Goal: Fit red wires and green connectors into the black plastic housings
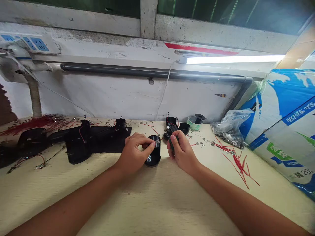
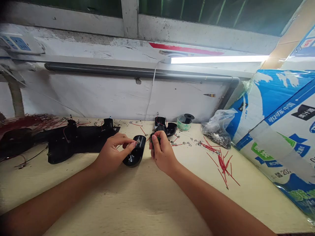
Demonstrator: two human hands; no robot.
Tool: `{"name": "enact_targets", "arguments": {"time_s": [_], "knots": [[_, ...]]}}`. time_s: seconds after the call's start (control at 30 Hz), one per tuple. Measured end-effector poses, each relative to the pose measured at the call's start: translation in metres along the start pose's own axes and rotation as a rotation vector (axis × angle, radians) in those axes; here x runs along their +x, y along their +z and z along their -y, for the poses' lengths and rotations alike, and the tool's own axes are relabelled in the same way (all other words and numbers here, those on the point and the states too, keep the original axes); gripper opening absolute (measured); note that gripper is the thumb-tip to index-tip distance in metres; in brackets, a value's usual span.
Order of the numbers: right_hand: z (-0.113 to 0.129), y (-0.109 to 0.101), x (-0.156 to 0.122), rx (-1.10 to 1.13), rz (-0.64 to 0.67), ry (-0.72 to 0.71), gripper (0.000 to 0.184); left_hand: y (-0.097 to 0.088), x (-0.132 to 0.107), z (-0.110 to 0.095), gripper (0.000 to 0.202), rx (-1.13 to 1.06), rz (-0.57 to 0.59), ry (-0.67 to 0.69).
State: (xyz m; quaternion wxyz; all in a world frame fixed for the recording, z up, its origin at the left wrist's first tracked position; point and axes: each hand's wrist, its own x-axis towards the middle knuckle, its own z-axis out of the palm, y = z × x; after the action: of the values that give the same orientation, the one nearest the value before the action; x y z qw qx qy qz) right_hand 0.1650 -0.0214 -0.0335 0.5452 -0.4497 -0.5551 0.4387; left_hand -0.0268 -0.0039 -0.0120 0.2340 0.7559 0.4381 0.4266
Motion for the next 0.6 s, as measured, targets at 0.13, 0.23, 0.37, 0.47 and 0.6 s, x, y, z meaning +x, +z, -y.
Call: {"name": "enact_targets", "arguments": {"time_s": [0.13, 0.23, 0.37, 0.47, 0.6], "knots": [[0.0016, 0.0020, -0.0023, 0.035, 0.045, -0.016, 0.032, 0.0009, 0.0011, 0.0011, 0.019, 0.031, 0.058, -0.009], [0.0015, 0.0028, -0.0040, -0.046, 0.066, -0.053, 0.030, 0.0025, 0.0008, 0.0029, 0.019, 0.033, 0.081, -0.031], [0.0005, 0.0032, -0.0049, -0.127, 0.098, -0.053, 0.030, 0.0044, 0.0004, 0.0039, 0.020, 0.035, 0.107, -0.052], [-0.0015, 0.0031, -0.0055, -0.165, 0.146, -0.065, 0.028, 0.0044, 0.0011, 0.0032, 0.020, 0.029, 0.117, -0.052], [-0.0031, 0.0037, -0.0080, -0.204, 0.206, -0.062, 0.027, 0.0042, 0.0020, 0.0013, 0.020, 0.027, 0.133, -0.041]]}}
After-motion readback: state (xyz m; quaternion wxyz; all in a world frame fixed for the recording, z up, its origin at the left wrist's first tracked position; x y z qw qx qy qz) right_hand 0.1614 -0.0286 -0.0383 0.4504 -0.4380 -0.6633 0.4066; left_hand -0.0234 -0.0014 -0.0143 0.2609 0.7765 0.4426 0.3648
